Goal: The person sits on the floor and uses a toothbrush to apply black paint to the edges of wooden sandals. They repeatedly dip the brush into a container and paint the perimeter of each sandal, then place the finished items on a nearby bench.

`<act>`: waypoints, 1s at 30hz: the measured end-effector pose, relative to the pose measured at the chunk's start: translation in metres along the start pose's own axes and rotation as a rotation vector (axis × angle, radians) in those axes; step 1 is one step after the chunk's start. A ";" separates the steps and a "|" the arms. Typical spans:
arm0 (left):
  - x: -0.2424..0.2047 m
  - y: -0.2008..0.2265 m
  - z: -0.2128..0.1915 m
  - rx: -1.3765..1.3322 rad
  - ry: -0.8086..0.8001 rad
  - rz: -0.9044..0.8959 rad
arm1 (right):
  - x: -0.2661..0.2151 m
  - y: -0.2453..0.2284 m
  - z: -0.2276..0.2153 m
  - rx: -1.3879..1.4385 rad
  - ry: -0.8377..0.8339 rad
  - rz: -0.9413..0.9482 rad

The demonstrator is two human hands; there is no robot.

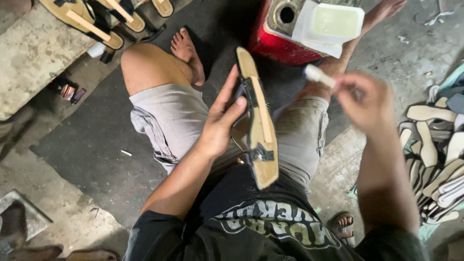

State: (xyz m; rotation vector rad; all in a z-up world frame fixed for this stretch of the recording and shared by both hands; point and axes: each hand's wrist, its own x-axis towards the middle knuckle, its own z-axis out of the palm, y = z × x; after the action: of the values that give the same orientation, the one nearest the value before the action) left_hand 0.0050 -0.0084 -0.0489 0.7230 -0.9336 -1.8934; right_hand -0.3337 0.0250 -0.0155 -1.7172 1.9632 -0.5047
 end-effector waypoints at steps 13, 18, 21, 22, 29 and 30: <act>-0.019 0.035 0.036 0.204 -0.069 0.055 | -0.068 -0.102 0.028 0.415 0.127 -0.212; -0.020 0.039 0.038 0.203 -0.067 0.086 | -0.071 -0.102 0.034 0.362 0.199 -0.338; -0.020 0.040 0.036 0.217 -0.033 0.107 | -0.077 -0.100 0.036 0.472 0.147 -0.433; -0.020 0.041 0.036 0.225 -0.034 0.116 | -0.078 -0.100 0.035 0.523 0.121 -0.453; -0.025 0.043 0.038 0.282 -0.084 0.152 | -0.081 -0.097 0.038 0.477 0.188 -0.372; -0.024 0.044 0.039 0.285 -0.085 0.165 | -0.079 -0.099 0.039 0.519 0.172 -0.403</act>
State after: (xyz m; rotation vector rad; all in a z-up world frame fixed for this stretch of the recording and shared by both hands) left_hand 0.0054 0.0111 0.0112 0.7107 -1.2943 -1.6757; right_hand -0.2236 0.0904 0.0174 -1.7534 1.4029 -1.2192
